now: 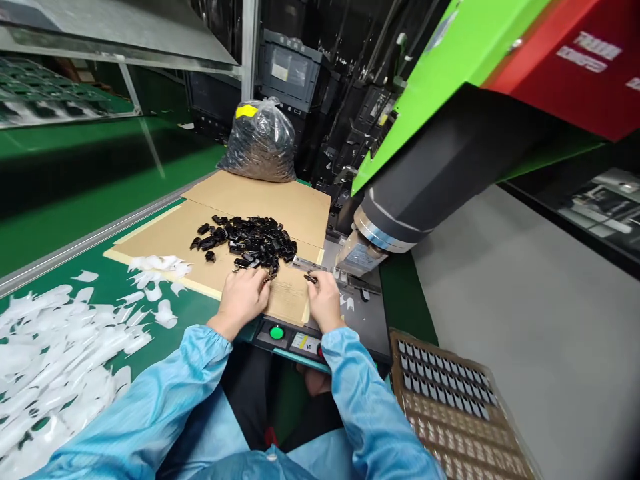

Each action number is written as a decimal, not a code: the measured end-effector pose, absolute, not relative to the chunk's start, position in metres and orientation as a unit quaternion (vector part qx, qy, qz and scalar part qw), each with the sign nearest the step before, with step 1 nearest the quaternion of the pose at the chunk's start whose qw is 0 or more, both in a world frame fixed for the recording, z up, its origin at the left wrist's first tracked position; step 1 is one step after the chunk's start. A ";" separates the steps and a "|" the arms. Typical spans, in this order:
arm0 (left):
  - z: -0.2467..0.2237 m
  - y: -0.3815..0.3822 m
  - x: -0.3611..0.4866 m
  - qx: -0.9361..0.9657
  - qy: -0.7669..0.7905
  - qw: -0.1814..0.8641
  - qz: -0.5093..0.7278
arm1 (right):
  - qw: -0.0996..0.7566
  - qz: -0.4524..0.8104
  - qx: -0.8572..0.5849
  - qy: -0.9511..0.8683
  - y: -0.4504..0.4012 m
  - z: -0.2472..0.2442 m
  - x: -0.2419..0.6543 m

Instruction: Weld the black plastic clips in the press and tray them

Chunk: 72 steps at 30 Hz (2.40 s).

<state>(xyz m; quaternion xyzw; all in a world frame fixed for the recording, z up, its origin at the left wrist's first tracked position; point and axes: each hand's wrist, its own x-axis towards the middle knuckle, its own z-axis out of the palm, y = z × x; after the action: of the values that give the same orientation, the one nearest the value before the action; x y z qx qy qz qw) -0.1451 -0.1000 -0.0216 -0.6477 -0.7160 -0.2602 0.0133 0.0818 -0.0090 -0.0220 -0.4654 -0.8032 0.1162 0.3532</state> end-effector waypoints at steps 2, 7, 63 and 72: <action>-0.019 -0.098 -0.128 -0.665 -0.688 0.006 -0.292 | 0.406 0.114 -0.476 -0.772 -0.008 -0.025 0.116; -0.008 -0.058 -0.063 -0.727 -0.615 -0.010 -0.305 | 0.444 0.078 -0.528 -0.720 0.008 -0.035 0.169; -0.057 -0.104 -0.117 -0.797 -0.557 -0.192 -0.131 | 0.070 0.044 -0.588 -0.805 -0.103 -0.042 0.316; -0.036 -0.078 -0.108 -0.790 -0.555 -0.218 -0.143 | 0.162 0.099 -0.562 -0.805 -0.060 -0.025 0.295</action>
<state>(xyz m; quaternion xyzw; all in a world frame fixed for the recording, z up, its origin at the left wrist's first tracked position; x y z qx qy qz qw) -0.1076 -0.0775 -0.0356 -0.7900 -0.5551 -0.1428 -0.2176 0.2946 -0.0596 -0.0247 -0.5618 -0.8053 0.0990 0.1617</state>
